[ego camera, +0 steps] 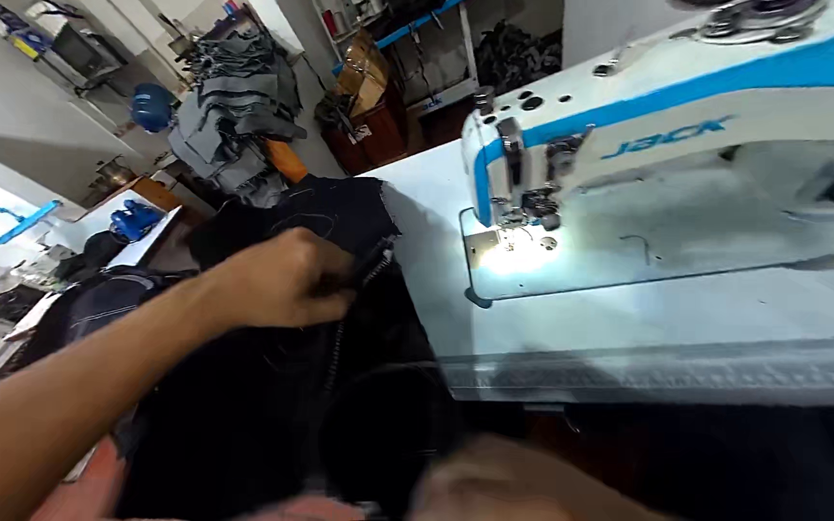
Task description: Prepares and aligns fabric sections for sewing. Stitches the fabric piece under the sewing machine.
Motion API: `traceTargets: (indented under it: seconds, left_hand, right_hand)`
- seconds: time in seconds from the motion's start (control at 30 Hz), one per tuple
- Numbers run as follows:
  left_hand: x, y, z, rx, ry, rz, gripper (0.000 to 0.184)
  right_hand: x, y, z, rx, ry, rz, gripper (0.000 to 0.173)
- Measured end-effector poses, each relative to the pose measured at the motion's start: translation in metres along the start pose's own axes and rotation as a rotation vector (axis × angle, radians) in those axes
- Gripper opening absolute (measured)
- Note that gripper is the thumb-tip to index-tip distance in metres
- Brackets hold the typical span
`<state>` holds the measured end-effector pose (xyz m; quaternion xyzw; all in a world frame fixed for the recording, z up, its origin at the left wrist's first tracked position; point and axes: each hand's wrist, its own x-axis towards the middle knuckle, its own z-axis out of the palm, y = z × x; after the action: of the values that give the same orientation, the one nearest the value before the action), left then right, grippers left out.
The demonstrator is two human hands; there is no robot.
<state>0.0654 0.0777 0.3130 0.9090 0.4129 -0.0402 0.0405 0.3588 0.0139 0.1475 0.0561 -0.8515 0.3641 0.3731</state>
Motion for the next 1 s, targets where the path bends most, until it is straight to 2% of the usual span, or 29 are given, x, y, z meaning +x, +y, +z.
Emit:
traceTargets:
  seconds: [0.03,0.07,0.1,0.13,0.17,0.23,0.33,0.43,0.47,0.5,0.53,0.6,0.67,0.73,0.8,0.9,0.93,1.0]
  left_hand:
    - [0.014,0.006,0.017,-0.009,0.001,0.007,0.023]
    - [0.025,0.01,0.034,0.017,-0.008,-0.009,0.022]
    - [0.032,0.013,0.05,0.053,-0.03,-0.049,0.022]
    - [0.037,0.015,0.064,0.091,-0.055,-0.099,0.022]
    - [0.041,0.013,0.073,0.117,-0.075,-0.156,0.022]
    - [0.042,0.006,0.084,0.126,-0.031,-0.227,0.021]
    - [0.033,0.015,0.089,0.141,0.132,-0.273,0.023]
    - [0.037,0.033,0.095,0.114,0.358,-0.296,0.028]
    - [0.04,0.038,0.099,0.105,0.379,-0.302,0.029]
    - [0.044,0.042,0.103,0.114,0.379,-0.302,0.029]
    - [0.047,0.045,0.105,0.136,0.366,-0.298,0.028]
    - [0.052,0.045,0.105,0.201,0.332,-0.3,0.027]
    - [0.052,0.041,0.098,0.227,0.307,-0.326,0.026]
    - [0.045,0.04,0.093,0.227,0.295,-0.341,0.026]
    - [0.04,0.044,0.099,0.209,0.3,-0.338,0.026]
    - [0.047,0.058,0.132,0.108,0.328,-0.343,0.026]
    - [0.052,0.062,0.146,0.077,0.349,-0.345,0.026]
    - [0.061,0.065,0.166,0.039,0.386,-0.363,0.028]
  right_hand:
    - [0.021,0.024,0.005,-0.191,0.065,-0.036,0.036]
    - [0.035,0.054,0.01,-0.406,0.061,0.034,0.032]
    - [0.041,0.078,0.012,-0.524,-0.047,0.222,0.034]
    - [0.043,0.093,0.011,-0.524,-0.2,0.437,0.044]
    - [0.041,0.104,0.009,-0.525,-0.248,0.536,0.053]
    - [0.024,0.113,0.002,-0.565,-0.178,0.52,0.058]
    - [-0.011,0.126,-0.005,-0.643,-0.209,0.507,0.049]
    - [-0.003,0.11,-0.005,-0.741,-0.179,0.479,0.025]
    - [0.008,0.106,0.001,-0.728,-0.14,0.397,0.014]
    - [0.021,0.108,0.005,-0.639,-0.161,0.336,0.01]
    - [0.032,0.116,0.007,-0.491,-0.252,0.342,0.012]
    - [0.05,0.134,0.005,-0.307,-0.403,0.464,0.022]
    - [0.056,0.128,-0.009,-0.278,-0.412,0.445,0.027]
    - [0.031,0.114,-0.023,-0.361,-0.271,0.324,0.034]
    - [-0.005,0.115,-0.037,-0.567,-0.159,0.301,0.036]
    - [-0.037,0.121,-0.053,-0.791,-0.206,0.524,0.075]
    - [-0.04,0.119,-0.055,-0.813,-0.172,0.518,0.078]
    - [-0.04,0.124,-0.054,-0.862,-0.062,0.399,0.062]
